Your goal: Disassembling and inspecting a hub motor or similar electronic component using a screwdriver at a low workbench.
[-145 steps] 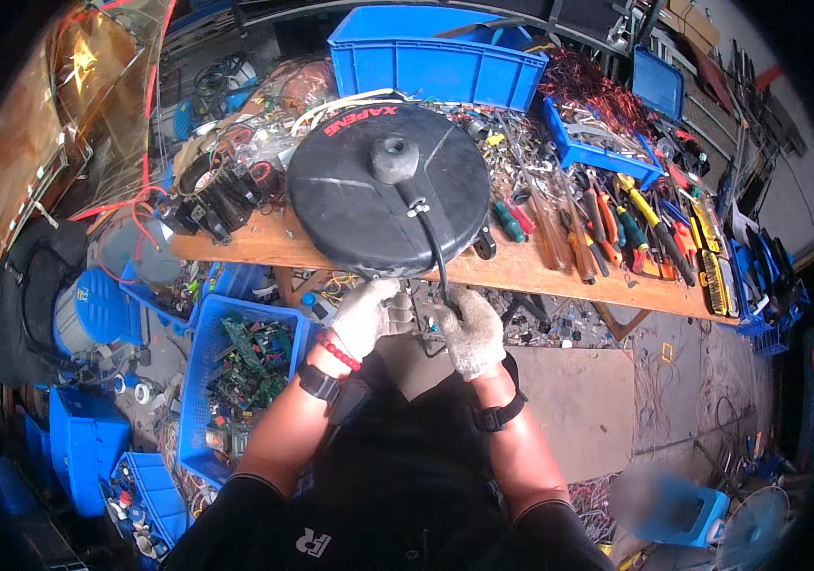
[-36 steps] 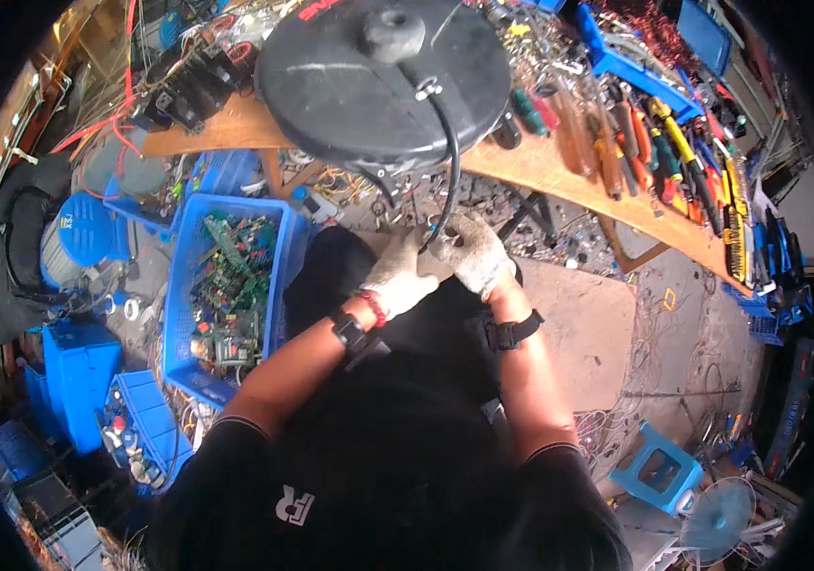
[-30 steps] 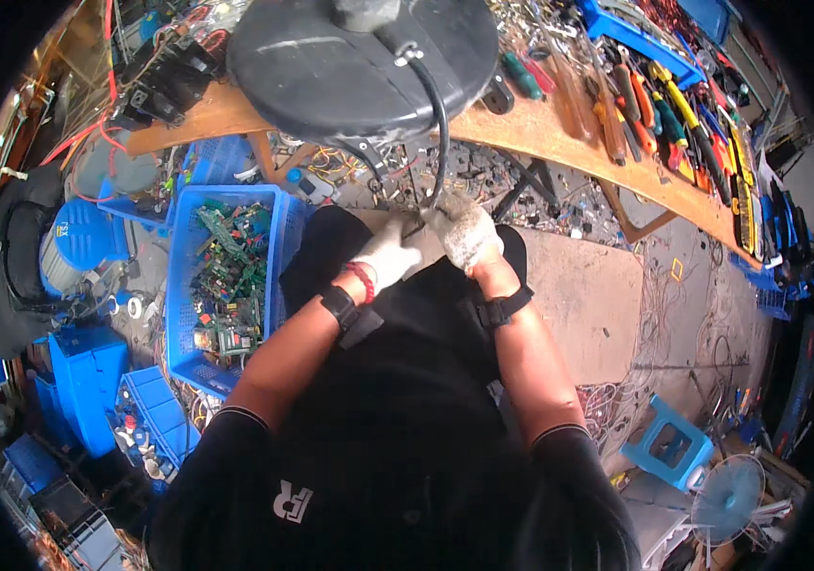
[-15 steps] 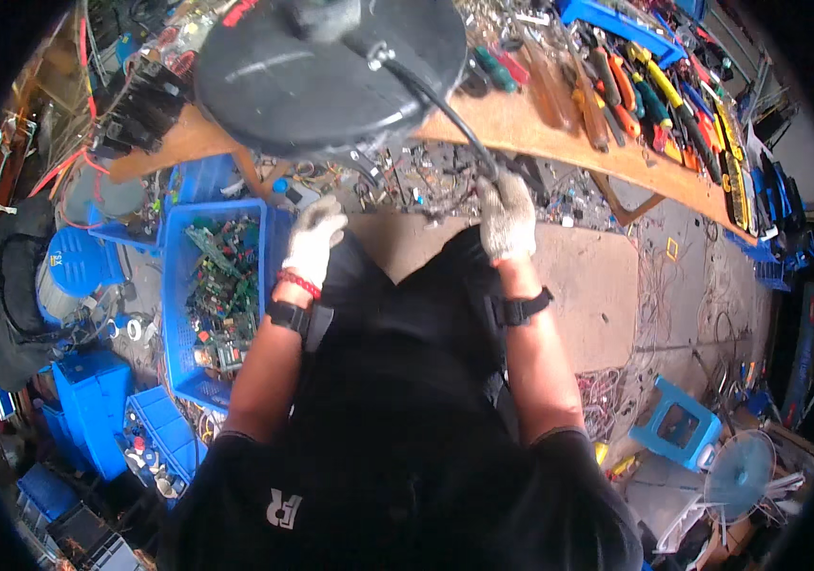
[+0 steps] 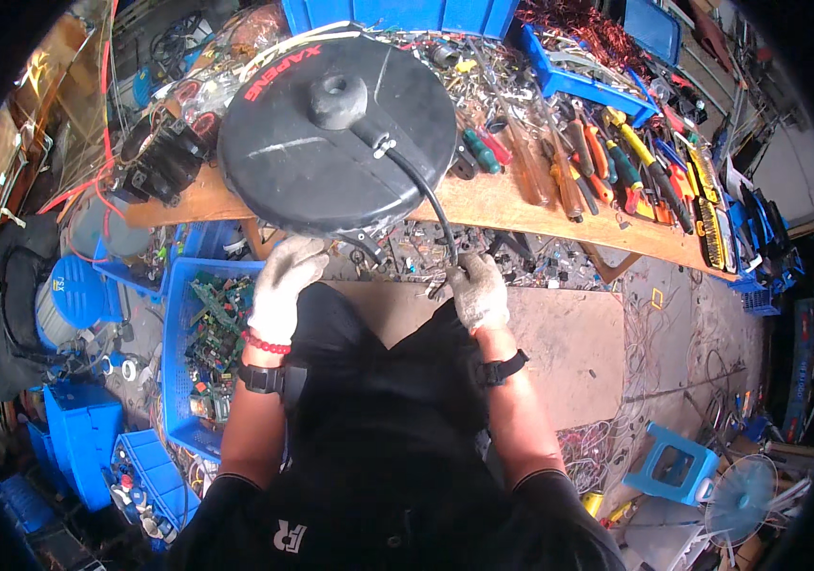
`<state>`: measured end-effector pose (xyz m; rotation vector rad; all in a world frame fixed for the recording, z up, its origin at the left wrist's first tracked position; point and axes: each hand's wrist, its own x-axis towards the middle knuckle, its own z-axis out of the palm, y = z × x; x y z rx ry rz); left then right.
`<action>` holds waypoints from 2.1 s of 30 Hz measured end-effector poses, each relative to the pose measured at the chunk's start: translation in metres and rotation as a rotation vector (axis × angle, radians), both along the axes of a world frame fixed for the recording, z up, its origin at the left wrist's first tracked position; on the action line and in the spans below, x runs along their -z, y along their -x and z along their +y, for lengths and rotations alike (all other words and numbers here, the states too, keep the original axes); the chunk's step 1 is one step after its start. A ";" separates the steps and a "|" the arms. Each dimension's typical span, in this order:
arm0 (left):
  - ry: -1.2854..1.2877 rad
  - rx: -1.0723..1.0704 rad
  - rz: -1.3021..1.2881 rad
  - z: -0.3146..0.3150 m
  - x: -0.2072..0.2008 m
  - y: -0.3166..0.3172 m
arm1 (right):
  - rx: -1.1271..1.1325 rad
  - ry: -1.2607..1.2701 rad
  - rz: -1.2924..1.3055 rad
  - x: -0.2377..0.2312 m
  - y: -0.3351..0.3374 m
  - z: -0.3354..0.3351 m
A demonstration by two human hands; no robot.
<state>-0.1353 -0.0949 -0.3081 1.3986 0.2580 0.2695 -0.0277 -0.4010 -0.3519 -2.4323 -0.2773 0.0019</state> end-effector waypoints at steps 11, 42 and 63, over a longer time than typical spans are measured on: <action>0.432 -0.087 -0.055 0.016 0.003 -0.013 | -0.043 -0.207 -0.188 -0.029 0.014 0.027; -0.142 -0.013 0.039 0.035 -0.005 -0.019 | -0.115 -0.255 -0.038 -0.096 0.010 0.076; -1.012 -0.640 -0.360 0.105 -0.035 -0.085 | -0.158 -0.477 -0.250 -0.187 -0.034 0.101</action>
